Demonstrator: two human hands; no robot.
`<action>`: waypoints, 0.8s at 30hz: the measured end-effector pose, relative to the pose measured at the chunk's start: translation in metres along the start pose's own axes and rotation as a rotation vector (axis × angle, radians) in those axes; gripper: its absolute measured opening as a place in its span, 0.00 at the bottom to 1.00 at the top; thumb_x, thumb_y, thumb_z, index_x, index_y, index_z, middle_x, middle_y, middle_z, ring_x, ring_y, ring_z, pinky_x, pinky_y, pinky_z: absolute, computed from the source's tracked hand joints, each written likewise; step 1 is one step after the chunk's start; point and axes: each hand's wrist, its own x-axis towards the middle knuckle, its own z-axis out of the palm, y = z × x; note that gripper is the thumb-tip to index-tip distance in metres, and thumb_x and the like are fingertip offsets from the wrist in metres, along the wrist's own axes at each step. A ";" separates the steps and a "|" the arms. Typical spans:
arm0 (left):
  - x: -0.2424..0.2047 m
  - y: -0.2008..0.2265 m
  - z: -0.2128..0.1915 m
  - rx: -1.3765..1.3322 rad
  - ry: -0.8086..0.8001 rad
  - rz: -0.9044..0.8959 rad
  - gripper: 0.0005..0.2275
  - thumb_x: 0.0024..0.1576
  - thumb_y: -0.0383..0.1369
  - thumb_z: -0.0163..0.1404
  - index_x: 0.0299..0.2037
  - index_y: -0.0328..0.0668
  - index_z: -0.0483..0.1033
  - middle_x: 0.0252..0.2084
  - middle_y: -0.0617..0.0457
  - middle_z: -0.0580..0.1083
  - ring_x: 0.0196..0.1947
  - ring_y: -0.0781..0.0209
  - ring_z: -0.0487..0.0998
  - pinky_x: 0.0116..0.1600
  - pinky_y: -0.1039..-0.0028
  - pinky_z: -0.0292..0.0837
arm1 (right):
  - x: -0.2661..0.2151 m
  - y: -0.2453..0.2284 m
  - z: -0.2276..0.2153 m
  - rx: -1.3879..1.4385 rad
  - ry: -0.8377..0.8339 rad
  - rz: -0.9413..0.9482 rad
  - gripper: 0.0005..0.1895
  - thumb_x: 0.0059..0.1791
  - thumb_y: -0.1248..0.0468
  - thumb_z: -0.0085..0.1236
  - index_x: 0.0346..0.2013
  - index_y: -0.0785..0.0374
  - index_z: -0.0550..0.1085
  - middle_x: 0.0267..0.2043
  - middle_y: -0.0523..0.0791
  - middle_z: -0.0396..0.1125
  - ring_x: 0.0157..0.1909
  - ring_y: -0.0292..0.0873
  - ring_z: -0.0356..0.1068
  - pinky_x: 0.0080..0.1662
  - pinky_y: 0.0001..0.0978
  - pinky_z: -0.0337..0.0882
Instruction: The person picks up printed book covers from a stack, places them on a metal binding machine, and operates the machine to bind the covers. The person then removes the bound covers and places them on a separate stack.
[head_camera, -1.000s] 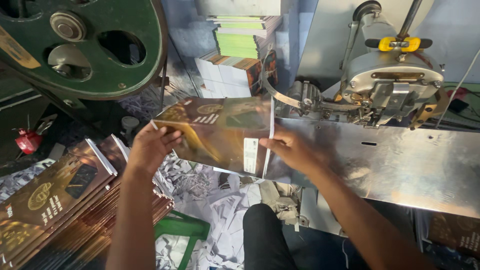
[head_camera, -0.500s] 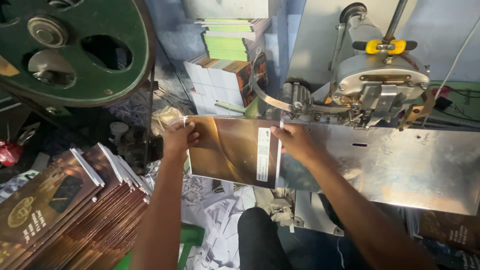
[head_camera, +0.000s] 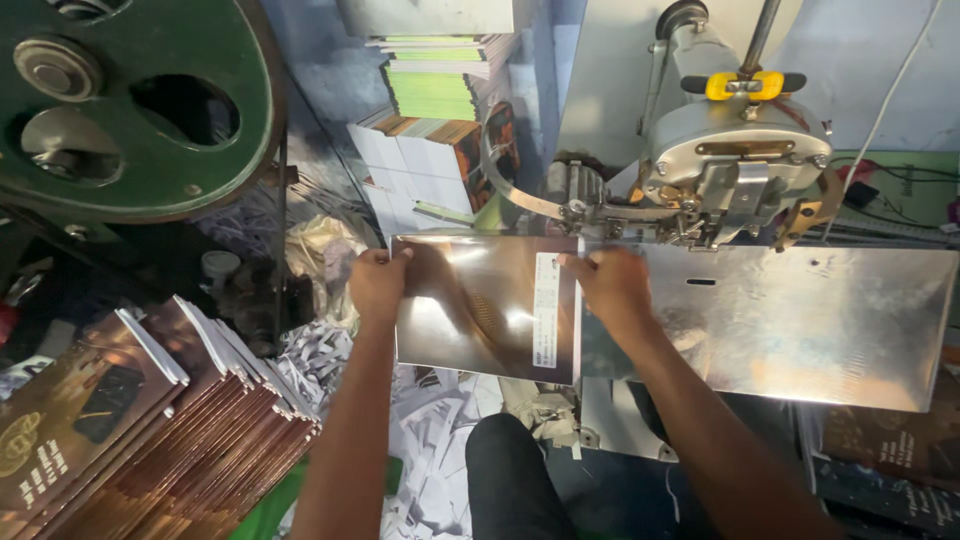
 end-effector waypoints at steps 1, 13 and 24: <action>-0.003 0.003 0.001 -0.004 -0.011 0.022 0.18 0.47 0.46 0.65 0.34 0.37 0.84 0.29 0.44 0.80 0.29 0.48 0.82 0.39 0.62 0.75 | -0.001 0.002 -0.003 -0.005 0.026 -0.020 0.28 0.49 0.46 0.63 0.17 0.68 0.77 0.12 0.48 0.67 0.15 0.43 0.69 0.26 0.35 0.70; -0.035 0.044 0.026 0.031 -0.200 0.025 0.21 0.44 0.52 0.65 0.30 0.40 0.83 0.27 0.45 0.80 0.30 0.48 0.82 0.40 0.61 0.75 | -0.015 0.038 -0.056 0.027 0.162 0.069 0.24 0.47 0.47 0.66 0.22 0.66 0.78 0.16 0.48 0.69 0.18 0.43 0.72 0.29 0.36 0.72; -0.071 0.098 0.025 0.046 -0.334 -0.015 0.18 0.46 0.50 0.63 0.31 0.44 0.80 0.30 0.49 0.80 0.33 0.49 0.82 0.42 0.61 0.76 | -0.020 0.066 -0.086 -0.109 0.283 0.070 0.23 0.48 0.46 0.67 0.27 0.66 0.81 0.20 0.49 0.70 0.21 0.46 0.70 0.33 0.39 0.69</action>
